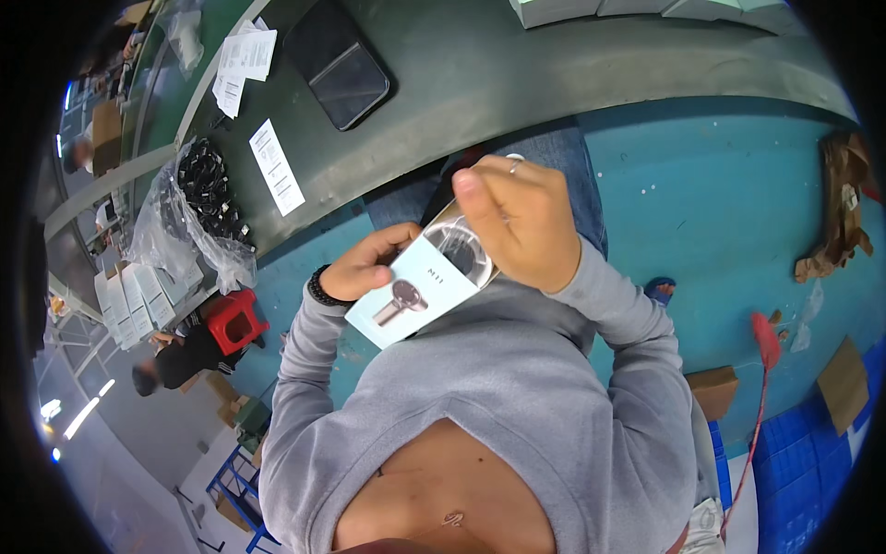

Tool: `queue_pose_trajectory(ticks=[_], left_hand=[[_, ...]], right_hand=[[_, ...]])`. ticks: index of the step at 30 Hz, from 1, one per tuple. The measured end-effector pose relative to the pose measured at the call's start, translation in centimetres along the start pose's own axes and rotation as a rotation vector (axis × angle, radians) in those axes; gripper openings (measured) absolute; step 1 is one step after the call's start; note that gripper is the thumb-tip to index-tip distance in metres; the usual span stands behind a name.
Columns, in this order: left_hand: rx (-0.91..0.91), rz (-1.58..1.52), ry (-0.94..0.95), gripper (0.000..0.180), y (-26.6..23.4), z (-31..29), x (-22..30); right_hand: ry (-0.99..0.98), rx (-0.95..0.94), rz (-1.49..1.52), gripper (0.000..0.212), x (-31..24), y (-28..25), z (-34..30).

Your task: Packing hair dryers into individual boxes on a production line.

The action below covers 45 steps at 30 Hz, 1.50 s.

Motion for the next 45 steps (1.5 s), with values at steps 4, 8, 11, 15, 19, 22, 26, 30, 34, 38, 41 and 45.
queue_pose_trajectory(ticks=[4,8,11,15,19,22,26,30,34,38,41,45], left_hand=[[0.045,0.049,0.042,0.074,0.4,-0.1,0.2],[0.173,-0.031,0.108,0.073,-0.6,-0.5,-0.2],[0.140,0.049,0.131,0.067,-0.1,-0.2,-0.3],[0.215,0.036,0.205,0.060,-0.1,-0.6,-0.5],[0.362,-0.004,0.343,0.062,0.4,-0.6,0.6],[0.428,0.072,0.384,0.064,1.5,0.4,1.2],[0.544,0.144,0.345,0.063,2.3,1.0,0.5],[0.600,0.397,0.258,0.073,3.0,0.9,0.5],[0.720,0.788,0.442,0.086,4.0,-0.1,3.8],[1.028,0.601,0.803,0.087,2.9,-2.6,6.0],[0.812,0.810,0.965,0.070,4.8,-1.8,7.9],[0.806,0.765,0.946,0.058,4.3,-1.4,7.9]], right_hand=[[0.078,-0.119,-0.044,0.020,-0.5,0.4,-0.1],[0.104,-0.446,0.214,0.015,-0.3,1.3,-1.1],[0.131,-0.596,0.227,0.018,-0.2,2.0,-2.2],[0.007,-0.407,0.027,0.029,-1.2,0.9,-2.0],[0.227,0.215,0.230,0.048,2.2,-2.6,-5.3],[0.353,0.160,0.557,0.059,2.3,0.0,-5.8],[0.460,0.320,0.641,0.035,3.5,0.7,-6.3],[0.631,0.269,0.783,0.019,4.4,0.9,-6.2],[0.668,0.156,0.757,0.012,4.9,1.1,-5.9],[0.542,0.085,0.572,0.011,4.0,1.1,-5.4],[0.518,0.065,0.529,0.013,3.4,1.1,-5.4],[0.517,0.012,0.455,0.008,3.2,0.9,-5.1]])
Point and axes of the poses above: each hand's wrist, its own z-axis towards the middle knuckle, its own y-axis out of the palm, x = y × z, the point moved 8 cm from there along z, towards the middle knuckle, and after that the axes turned 7 degrees about -y, right-handed, at the moved point
